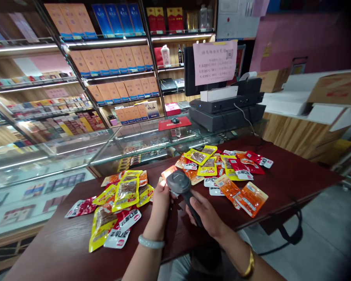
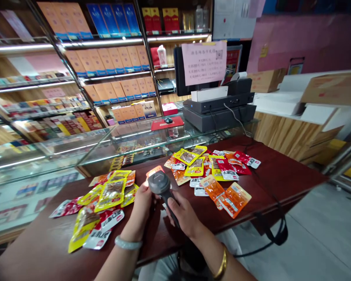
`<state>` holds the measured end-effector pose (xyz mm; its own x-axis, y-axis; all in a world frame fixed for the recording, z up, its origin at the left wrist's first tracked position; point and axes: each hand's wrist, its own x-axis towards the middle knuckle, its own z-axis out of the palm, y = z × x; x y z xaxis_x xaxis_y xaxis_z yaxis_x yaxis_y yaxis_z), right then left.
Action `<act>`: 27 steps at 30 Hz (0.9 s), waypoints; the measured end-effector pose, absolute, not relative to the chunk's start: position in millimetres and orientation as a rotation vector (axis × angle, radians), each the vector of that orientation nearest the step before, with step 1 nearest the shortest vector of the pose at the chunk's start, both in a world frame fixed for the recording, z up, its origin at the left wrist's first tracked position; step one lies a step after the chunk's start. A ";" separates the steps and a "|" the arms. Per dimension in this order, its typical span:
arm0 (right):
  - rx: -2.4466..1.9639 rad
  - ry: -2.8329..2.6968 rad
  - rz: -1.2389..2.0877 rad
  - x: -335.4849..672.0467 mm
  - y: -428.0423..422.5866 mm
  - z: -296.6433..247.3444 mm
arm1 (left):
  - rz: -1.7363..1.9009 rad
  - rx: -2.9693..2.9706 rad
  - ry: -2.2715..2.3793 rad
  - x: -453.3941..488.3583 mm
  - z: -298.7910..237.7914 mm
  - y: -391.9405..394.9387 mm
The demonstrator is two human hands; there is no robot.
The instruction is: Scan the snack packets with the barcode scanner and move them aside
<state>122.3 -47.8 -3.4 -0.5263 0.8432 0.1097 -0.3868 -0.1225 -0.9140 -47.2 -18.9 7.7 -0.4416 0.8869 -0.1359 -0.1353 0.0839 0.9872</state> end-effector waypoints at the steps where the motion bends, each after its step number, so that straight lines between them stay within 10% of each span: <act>1: -0.565 -1.261 1.783 122.0 -47.7 -4.2 | 1.500 0.779 1.512 -47.9 7.4 -17.9; 13: -0.556 -1.229 1.792 132.3 -44.1 -8.4 | 2.140 0.099 1.095 -78.4 29.2 -22.5; 27: -0.704 -0.942 1.597 151.3 -35.7 -9.0 | 1.299 0.978 1.477 -20.2 3.2 5.4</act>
